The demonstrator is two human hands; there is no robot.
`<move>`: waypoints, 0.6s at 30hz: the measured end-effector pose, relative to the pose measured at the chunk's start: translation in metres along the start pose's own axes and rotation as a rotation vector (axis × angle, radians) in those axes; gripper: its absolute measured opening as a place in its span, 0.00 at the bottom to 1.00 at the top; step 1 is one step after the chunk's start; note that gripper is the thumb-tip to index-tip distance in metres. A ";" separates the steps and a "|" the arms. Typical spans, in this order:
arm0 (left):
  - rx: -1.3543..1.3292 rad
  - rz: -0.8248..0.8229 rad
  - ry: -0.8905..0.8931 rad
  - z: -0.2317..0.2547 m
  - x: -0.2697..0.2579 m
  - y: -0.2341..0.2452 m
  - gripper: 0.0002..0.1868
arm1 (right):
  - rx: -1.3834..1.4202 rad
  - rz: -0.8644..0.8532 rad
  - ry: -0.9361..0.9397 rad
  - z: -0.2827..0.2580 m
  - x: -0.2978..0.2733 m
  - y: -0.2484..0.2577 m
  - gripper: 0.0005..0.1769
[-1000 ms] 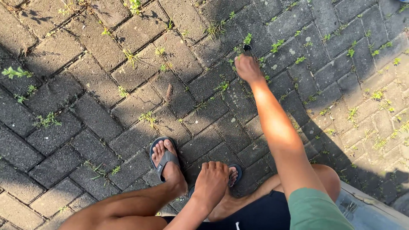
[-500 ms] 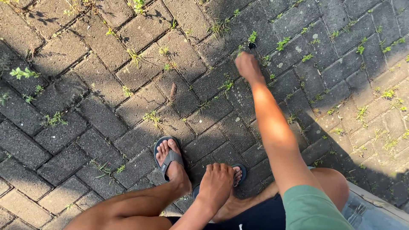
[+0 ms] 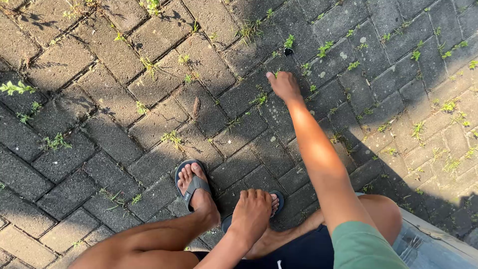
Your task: Pulling weeds from between paving stones and placing them in a trash bin.
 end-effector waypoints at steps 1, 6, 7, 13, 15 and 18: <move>-0.002 -0.003 0.001 0.000 0.001 0.003 0.14 | 0.000 -0.003 -0.001 0.017 0.011 -0.021 0.32; -0.064 0.001 0.031 0.000 0.002 0.000 0.14 | 0.149 0.159 0.213 0.031 0.026 -0.034 0.20; -0.064 -0.004 0.030 0.000 0.002 0.000 0.14 | 0.151 0.157 0.209 0.029 0.021 -0.028 0.20; -0.021 -0.012 0.003 0.001 0.005 0.001 0.12 | 0.283 0.065 0.195 0.022 -0.022 -0.016 0.23; -0.041 0.013 0.023 -0.001 0.005 -0.002 0.11 | 0.131 -0.064 0.261 0.027 -0.035 -0.039 0.26; -0.059 -0.003 0.038 0.000 0.008 0.007 0.11 | -0.101 -0.134 0.276 -0.023 -0.076 -0.004 0.36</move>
Point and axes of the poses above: each hand's wrist, its own x-axis towards the middle knuckle, its own y-axis out of the back of the hand, z = x × y, the point moved 7 cm from there along x, towards the middle knuckle, and after that the axes turned 9 degrees about z, right-handed, at the moved point
